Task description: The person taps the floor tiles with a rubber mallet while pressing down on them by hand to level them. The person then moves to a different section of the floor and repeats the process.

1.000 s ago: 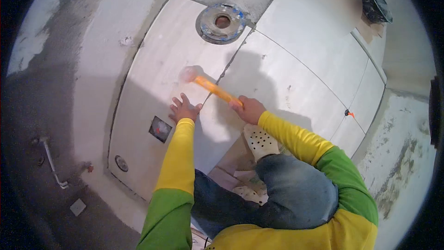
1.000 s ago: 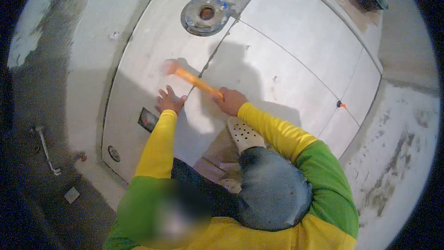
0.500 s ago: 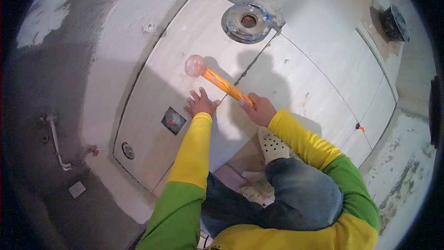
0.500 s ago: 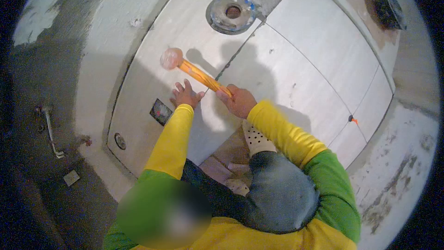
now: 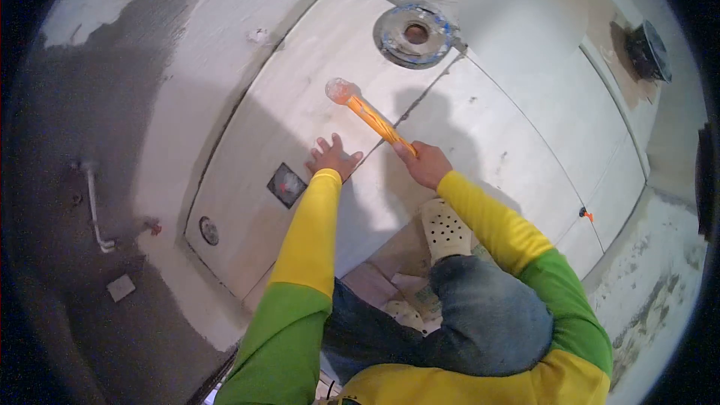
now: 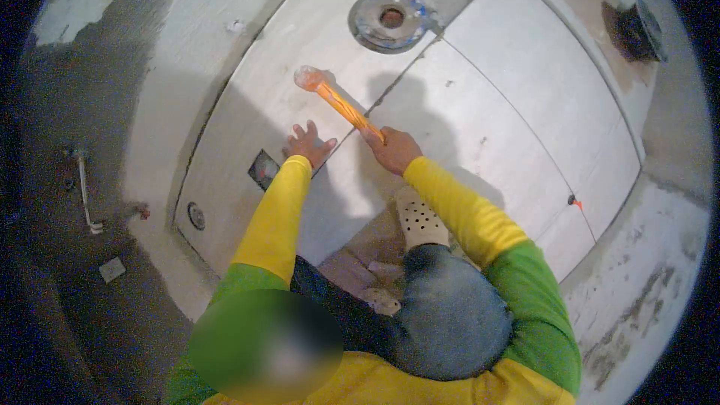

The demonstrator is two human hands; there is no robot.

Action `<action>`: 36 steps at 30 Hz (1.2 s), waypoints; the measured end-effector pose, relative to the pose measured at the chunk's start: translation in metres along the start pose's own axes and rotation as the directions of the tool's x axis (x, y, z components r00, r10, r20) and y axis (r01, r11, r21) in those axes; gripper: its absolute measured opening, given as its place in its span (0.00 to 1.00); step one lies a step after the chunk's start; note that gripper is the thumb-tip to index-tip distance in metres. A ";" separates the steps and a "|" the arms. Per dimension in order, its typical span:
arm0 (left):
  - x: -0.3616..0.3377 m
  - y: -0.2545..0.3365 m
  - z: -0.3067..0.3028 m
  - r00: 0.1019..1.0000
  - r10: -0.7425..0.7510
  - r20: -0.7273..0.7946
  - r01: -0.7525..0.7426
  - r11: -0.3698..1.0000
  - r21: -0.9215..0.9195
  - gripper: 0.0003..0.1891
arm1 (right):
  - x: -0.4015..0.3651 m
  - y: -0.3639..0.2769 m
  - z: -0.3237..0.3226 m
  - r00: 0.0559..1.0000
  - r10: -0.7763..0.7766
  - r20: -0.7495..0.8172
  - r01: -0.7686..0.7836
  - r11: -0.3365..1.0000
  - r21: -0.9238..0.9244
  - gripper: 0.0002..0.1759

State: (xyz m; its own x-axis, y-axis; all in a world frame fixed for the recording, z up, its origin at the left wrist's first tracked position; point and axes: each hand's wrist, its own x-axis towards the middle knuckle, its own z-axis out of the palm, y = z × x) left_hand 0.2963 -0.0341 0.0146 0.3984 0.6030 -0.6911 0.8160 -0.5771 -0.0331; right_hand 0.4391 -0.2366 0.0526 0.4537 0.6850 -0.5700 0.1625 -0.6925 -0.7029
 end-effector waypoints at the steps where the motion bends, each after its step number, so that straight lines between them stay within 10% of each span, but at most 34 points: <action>1: 0.001 -0.003 -0.001 1.000 0.019 0.010 -0.019 1.000 0.008 0.53 | -0.007 -0.007 0.002 1.000 -0.014 0.017 0.014 1.000 0.005 0.38; 9: -0.001 -0.039 0.009 0.989 0.129 -0.070 -0.134 0.988 -0.080 0.47 | 0.001 -0.001 0.012 0.999 -0.031 0.038 0.034 0.997 -0.070 0.38; 14: -0.017 -0.065 0.045 0.987 -0.074 -0.141 0.056 0.991 -0.125 0.47 | -0.022 0.002 0.034 0.986 -0.166 -0.009 0.165 0.985 -0.054 0.38; 16: -0.037 -0.061 0.036 0.990 -0.108 0.090 0.119 0.986 -0.121 0.49 | -0.012 0.008 0.034 0.983 -0.179 -0.035 0.172 0.975 -0.137 0.38; 27: -0.036 -0.090 0.052 0.993 0.116 0.034 -0.116 0.993 -0.007 0.49 | 0.001 0.012 0.036 0.995 -0.090 0.041 0.095 0.985 -0.144 0.37; 36: -0.102 -0.083 0.115 0.983 -0.153 0.100 0.161 0.984 -0.079 0.50 | 0.008 0.012 0.045 0.933 -0.156 0.323 0.262 0.912 -0.316 0.38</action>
State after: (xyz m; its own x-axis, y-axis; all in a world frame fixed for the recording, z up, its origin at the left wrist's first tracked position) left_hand 0.1402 -0.1112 0.0052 0.2250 0.6261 -0.7465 0.8999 -0.4274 -0.0872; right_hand 0.4054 -0.2291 0.0210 0.1151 0.8205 -0.5599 0.5441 -0.5237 -0.6555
